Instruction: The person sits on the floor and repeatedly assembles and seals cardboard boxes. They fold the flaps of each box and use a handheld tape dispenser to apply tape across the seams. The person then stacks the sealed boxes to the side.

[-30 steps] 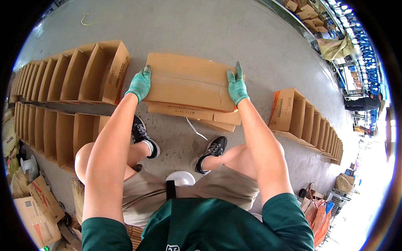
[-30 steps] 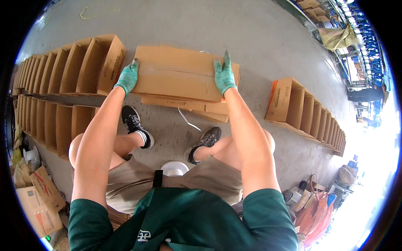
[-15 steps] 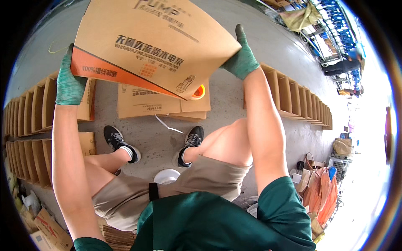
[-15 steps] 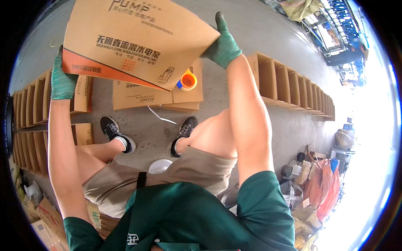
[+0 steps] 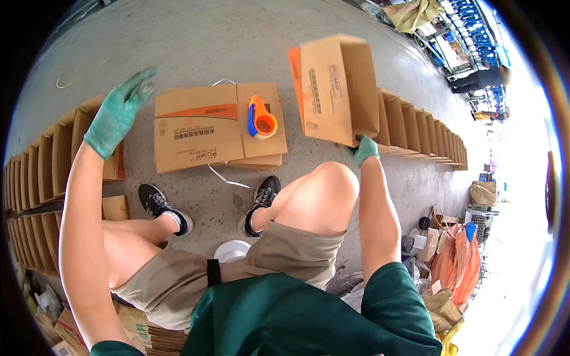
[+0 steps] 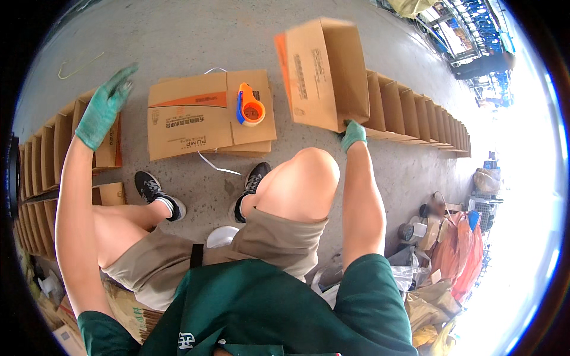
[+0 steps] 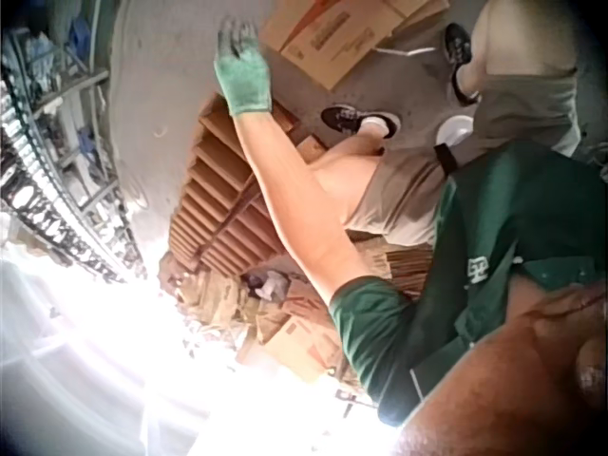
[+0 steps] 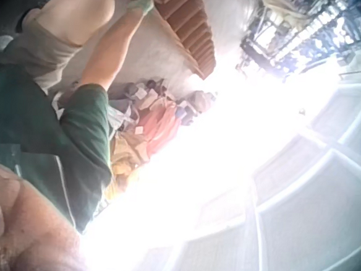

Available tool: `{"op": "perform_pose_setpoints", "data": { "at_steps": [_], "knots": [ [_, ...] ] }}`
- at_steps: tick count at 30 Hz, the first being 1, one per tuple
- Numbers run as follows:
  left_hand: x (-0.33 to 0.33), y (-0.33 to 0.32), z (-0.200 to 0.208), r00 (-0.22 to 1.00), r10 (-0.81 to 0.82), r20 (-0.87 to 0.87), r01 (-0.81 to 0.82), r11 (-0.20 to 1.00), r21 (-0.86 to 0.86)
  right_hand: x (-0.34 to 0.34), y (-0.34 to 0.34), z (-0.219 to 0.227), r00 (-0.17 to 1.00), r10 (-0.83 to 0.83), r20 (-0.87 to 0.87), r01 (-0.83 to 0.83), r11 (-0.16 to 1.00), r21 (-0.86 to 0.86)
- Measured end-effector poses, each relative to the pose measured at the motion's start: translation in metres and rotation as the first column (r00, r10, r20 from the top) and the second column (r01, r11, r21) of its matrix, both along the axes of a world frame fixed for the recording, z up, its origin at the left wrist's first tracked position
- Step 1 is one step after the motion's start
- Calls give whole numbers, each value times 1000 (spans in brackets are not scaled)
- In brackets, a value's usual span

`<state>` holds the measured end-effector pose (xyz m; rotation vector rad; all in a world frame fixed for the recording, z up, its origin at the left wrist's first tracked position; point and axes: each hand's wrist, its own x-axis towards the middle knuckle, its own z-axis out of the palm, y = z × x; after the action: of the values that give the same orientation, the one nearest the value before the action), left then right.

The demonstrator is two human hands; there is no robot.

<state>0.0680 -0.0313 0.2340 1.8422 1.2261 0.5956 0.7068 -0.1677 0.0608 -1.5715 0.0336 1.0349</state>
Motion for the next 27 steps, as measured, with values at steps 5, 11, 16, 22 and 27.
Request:
{"op": "perform_pose_setpoints", "data": {
  "at_steps": [5, 11, 16, 22, 27],
  "knots": [
    [-38, -16, -46, 963, 258, 84, -220, 923, -314, -4, -13, -72, 990, -76, 120, 104, 963, -249],
    [-62, -29, -75, 974, 177, -140, -209, 940, -271, -73, 11, -51, 81, 765, 638, -172, 642, -747],
    [-45, -13, -89, 932, -27, -361, -90, 949, -302, -50, 38, -50, -28, 872, 489, -381, 442, -812],
    [-99, 4, -233, 876, 110, -469, -237, 946, -222, -199, 132, 68, -639, 756, 141, -529, -299, -794],
    [-98, -5, -330, 886, 302, -351, -409, 866, -288, -283, 152, 48, -824, 550, -133, -203, -507, -838]
  ]
}}
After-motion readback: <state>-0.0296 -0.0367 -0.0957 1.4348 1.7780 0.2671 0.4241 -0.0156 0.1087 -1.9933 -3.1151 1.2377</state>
